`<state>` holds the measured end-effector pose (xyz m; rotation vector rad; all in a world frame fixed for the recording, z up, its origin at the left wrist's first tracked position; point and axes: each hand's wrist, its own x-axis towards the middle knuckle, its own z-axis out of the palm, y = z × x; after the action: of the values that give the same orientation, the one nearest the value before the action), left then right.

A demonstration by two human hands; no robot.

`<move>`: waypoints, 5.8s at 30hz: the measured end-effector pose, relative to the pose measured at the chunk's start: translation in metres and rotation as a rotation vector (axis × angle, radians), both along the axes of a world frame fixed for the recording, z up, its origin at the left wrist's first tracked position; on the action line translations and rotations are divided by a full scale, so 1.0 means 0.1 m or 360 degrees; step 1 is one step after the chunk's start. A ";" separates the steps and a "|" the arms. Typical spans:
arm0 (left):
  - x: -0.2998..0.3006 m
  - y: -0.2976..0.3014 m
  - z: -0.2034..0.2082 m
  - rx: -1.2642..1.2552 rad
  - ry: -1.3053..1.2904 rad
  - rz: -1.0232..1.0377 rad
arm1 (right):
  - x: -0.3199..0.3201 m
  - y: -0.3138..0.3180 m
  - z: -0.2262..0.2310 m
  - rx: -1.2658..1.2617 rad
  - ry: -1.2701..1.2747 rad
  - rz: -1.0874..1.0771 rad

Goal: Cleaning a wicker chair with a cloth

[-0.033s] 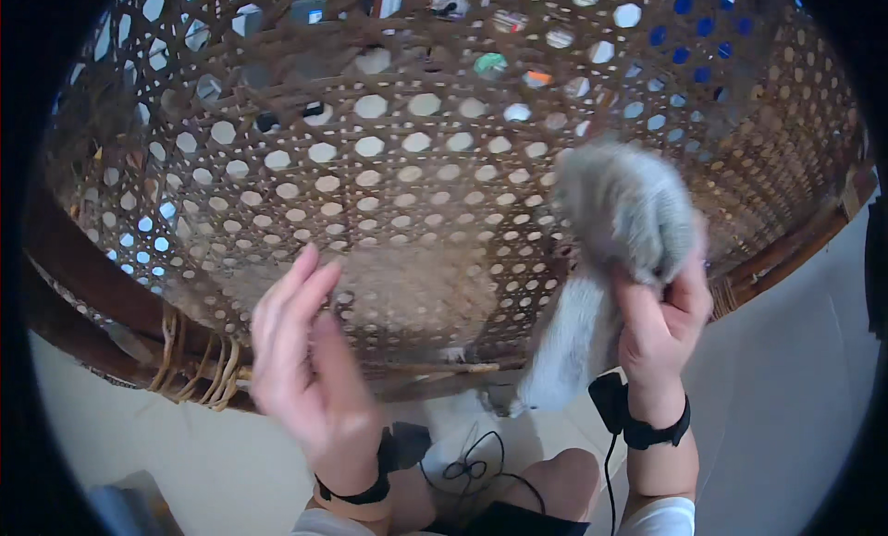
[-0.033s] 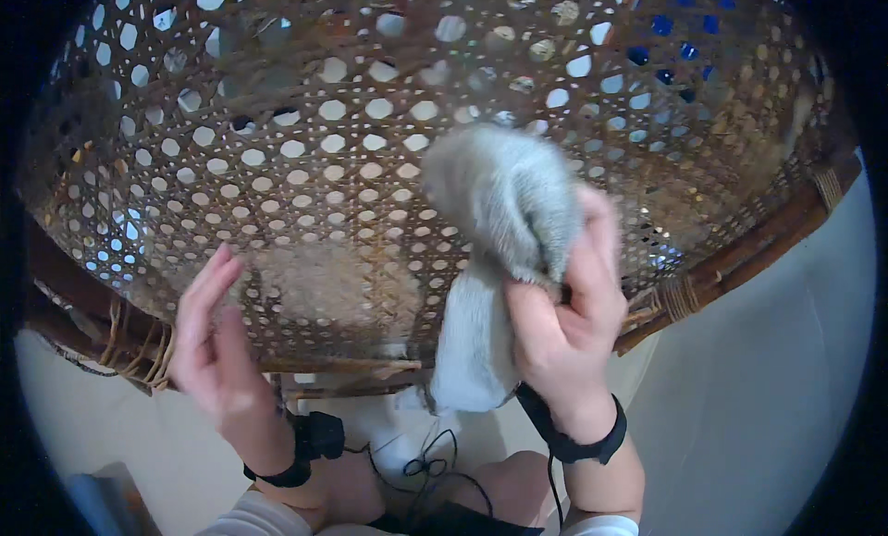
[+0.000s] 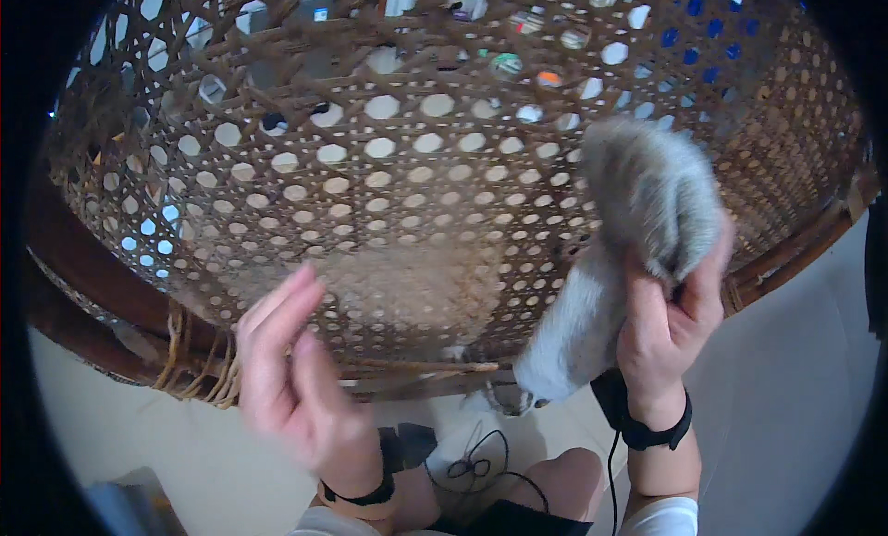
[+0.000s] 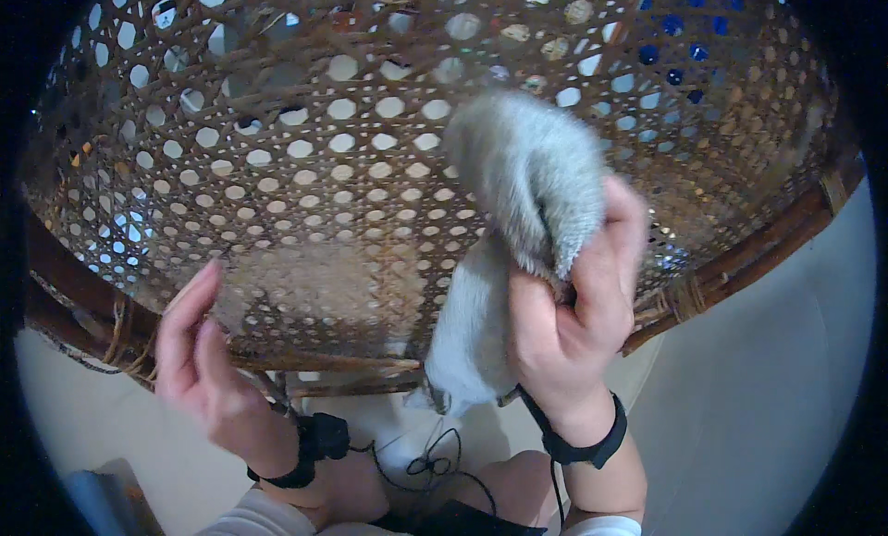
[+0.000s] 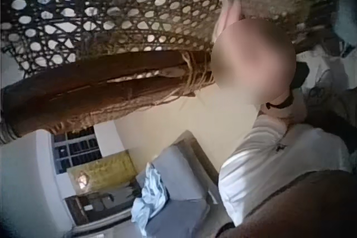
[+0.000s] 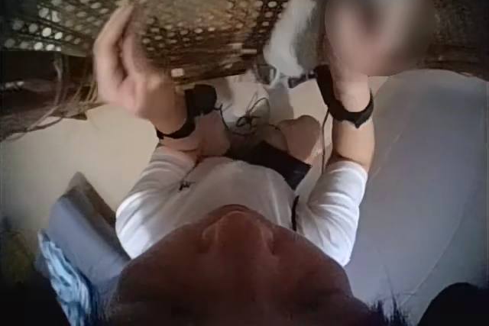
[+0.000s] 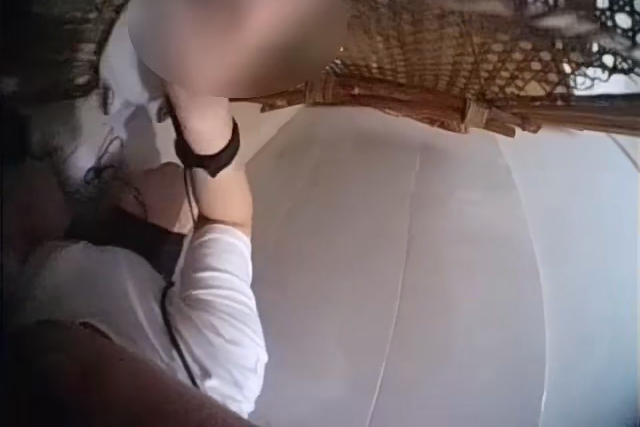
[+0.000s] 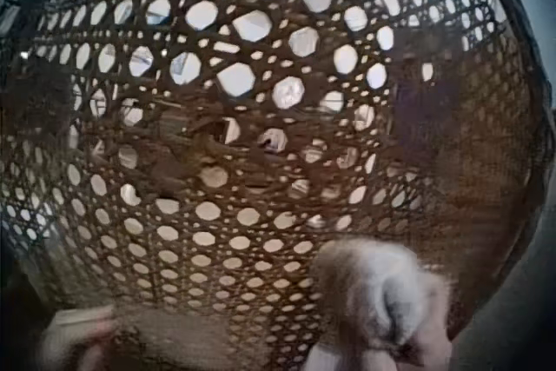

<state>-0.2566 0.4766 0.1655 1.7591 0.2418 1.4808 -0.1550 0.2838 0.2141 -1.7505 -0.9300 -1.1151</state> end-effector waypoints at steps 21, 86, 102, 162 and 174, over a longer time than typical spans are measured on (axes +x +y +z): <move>-0.24 0.42 -0.18 -0.0057 -0.1009 -0.0388 | -0.10 0.97 -0.49 -0.2013 0.0310 0.0234; 0.38 -0.91 -0.39 0.0773 0.1149 -0.1187 | -0.15 -1.29 -1.85 0.0907 0.1864 0.0315; 0.31 -0.81 -0.41 0.1088 0.0506 -0.0890 | 0.30 -0.13 -1.36 -0.0731 0.0051 -0.0892; 0.75 -0.29 -0.60 0.0919 0.0534 -0.0716 | -0.19 -0.66 -1.94 -0.1835 0.0771 -0.0238; 0.78 -0.31 -0.60 0.0878 0.0496 -0.0699 | -0.07 -0.82 -1.87 -0.1505 0.0559 -0.0960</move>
<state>-0.1782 0.4457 0.1051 2.2948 -0.4174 1.0018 -0.1623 0.2019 0.0268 -3.0307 -0.7638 -0.6671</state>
